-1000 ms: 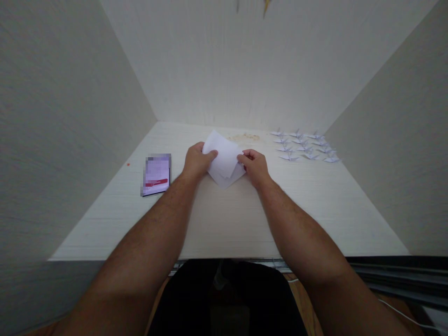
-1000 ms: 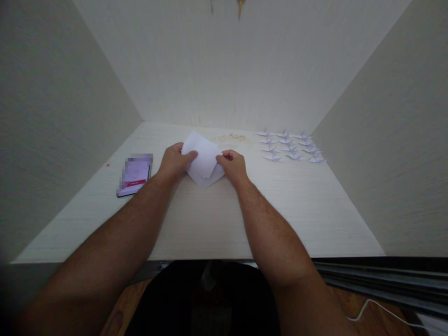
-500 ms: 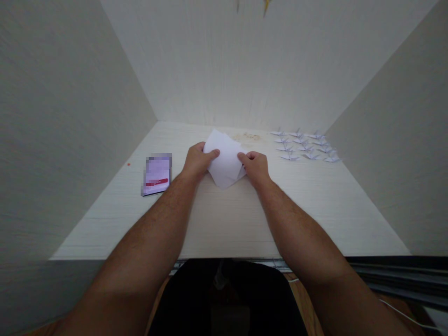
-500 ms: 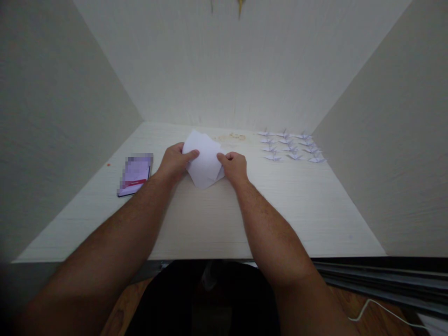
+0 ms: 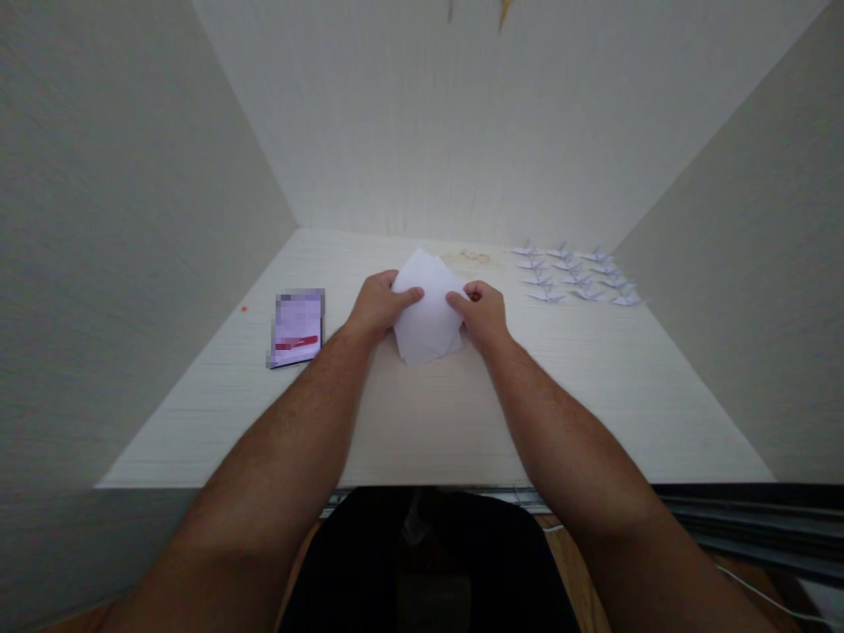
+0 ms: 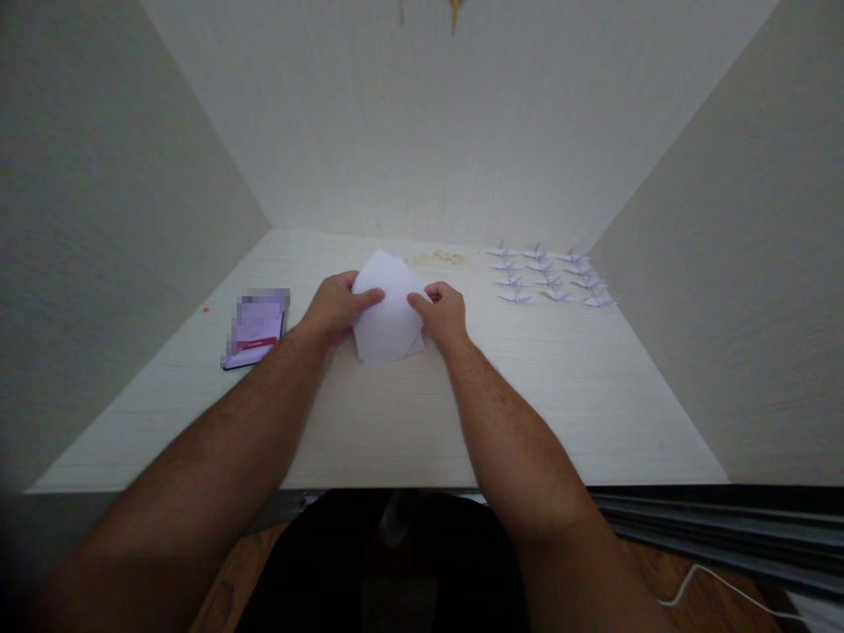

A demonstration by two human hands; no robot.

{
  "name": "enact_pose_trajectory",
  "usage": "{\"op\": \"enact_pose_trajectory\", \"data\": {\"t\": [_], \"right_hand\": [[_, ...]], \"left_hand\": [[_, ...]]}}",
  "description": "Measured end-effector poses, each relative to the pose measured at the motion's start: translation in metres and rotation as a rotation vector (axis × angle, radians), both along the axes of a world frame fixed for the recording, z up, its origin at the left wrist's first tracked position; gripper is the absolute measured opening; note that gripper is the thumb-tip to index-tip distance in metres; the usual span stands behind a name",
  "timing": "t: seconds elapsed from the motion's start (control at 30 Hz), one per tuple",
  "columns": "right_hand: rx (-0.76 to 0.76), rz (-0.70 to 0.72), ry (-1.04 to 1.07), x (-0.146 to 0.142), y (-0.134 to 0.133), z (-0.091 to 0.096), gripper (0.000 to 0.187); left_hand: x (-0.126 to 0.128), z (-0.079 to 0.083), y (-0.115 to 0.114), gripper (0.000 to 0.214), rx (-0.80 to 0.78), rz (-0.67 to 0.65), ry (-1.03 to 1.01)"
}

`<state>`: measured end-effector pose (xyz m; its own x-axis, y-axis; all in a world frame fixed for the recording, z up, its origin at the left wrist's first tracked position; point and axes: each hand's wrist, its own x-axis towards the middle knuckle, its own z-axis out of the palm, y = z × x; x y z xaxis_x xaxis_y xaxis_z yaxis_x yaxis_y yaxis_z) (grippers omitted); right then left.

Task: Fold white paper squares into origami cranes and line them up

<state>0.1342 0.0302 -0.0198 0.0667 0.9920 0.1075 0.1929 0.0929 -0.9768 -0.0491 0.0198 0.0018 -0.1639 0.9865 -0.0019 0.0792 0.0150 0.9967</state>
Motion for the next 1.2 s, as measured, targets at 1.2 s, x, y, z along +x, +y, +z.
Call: {"op": "enact_pose_trajectory", "data": {"t": [1.2], "right_hand": [[0.064,-0.26,0.006,0.005,0.011,-0.012,0.027]], "left_hand": [[-0.031,-0.001,0.014,0.051,-0.205,0.375,0.263]]}}
